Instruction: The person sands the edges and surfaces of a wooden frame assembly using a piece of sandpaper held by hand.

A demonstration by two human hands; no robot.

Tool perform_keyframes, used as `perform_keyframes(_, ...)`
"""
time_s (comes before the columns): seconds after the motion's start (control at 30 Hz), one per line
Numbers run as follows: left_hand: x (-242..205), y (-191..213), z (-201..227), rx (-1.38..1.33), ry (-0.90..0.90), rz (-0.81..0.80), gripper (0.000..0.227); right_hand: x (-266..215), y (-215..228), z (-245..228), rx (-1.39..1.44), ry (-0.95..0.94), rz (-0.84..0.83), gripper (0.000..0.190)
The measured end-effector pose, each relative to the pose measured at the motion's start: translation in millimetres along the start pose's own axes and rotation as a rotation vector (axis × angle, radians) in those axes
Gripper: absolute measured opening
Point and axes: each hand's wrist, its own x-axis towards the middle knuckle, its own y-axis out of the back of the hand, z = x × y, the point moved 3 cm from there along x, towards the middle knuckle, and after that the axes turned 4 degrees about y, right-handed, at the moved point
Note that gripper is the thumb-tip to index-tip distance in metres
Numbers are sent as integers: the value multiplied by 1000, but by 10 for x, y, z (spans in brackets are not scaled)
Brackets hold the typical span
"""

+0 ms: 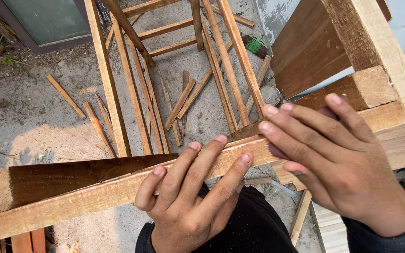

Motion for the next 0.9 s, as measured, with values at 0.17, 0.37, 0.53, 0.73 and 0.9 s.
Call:
perform_keyframes(0.17,10,2,4,0,36,48,27,59,-76,-87,10,-1,9,47)
perform_keyframes(0.37,16,-3,24,-17,54,27,26,26,59,25,14,-37,-5,47)
perform_keyframes(0.53,0,-45,11,11,50,102,22,57,-55,-8,-21,22,0,46)
perform_keyframes(0.73,-25,-144,71,3,99,116,20,14,61,94,-4,34,-49,49)
perform_keyframes(0.9,6,-118,22,-19,76,169,22,34,-37,69,-107,114,-52,54)
